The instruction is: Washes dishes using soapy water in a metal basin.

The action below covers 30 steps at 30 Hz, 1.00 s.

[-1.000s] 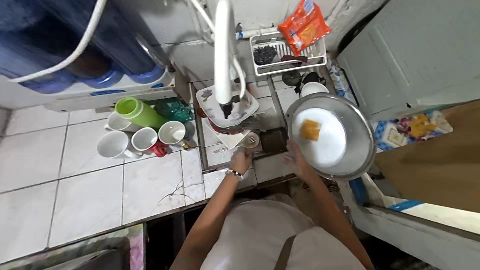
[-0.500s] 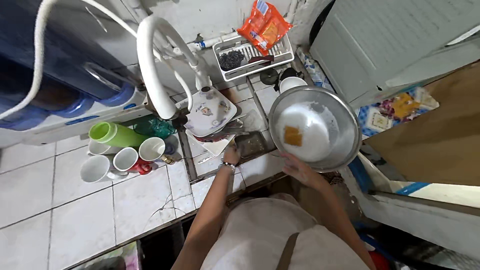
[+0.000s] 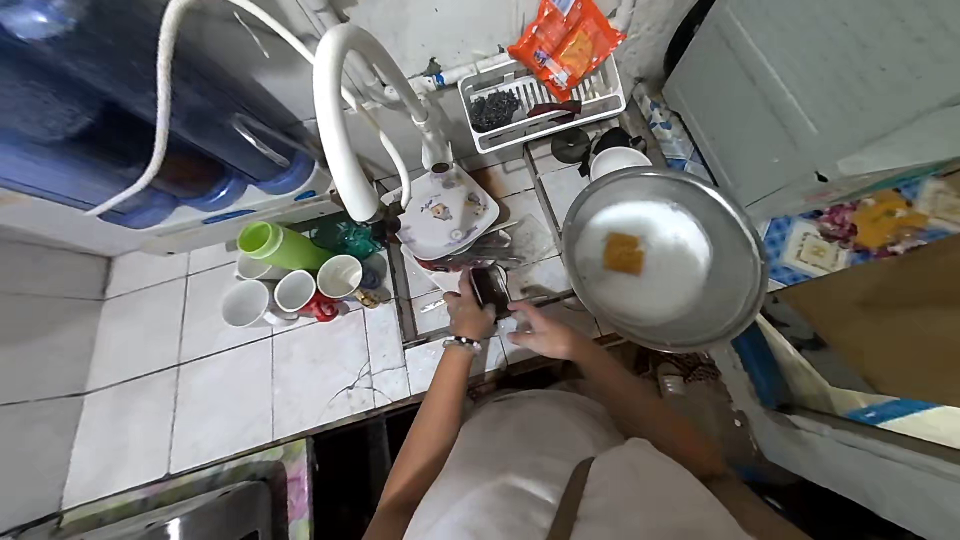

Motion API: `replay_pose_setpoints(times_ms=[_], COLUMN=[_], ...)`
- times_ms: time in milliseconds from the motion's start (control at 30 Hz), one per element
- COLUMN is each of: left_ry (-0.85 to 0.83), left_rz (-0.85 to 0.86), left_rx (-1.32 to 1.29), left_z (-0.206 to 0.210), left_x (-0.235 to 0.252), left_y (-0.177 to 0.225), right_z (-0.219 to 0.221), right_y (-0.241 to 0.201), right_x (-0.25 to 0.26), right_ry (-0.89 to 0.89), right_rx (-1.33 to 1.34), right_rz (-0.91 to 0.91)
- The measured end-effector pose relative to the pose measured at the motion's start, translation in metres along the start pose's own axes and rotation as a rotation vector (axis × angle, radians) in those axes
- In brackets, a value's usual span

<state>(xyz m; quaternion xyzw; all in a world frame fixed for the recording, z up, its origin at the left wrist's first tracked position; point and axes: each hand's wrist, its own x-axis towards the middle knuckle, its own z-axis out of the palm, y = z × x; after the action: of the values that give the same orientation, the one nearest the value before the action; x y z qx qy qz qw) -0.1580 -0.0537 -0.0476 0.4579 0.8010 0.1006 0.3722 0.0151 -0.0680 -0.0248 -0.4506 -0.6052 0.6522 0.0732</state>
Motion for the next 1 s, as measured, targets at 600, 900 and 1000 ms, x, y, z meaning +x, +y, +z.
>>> replay_pose_setpoints(times_ms=[600,900,1000], left_ry=[-0.064,-0.233,-0.422], left_rz=[0.305,-0.233,-0.463], left_rx=[-0.362,-1.002,-1.419], left_z=[0.025,-0.01,-0.034], left_x=[-0.002,-0.021,-0.026], left_y=[0.016,0.002,-0.01], right_z=[0.021,0.037,0.051], right_y=[0.039,0.006,-0.012], right_x=[0.043,0.023,0.012], right_ry=[0.553,0.552,0.484], right_rx=[0.558,0.385,-0.159], right_rz=[-0.046,-0.113,-0.406])
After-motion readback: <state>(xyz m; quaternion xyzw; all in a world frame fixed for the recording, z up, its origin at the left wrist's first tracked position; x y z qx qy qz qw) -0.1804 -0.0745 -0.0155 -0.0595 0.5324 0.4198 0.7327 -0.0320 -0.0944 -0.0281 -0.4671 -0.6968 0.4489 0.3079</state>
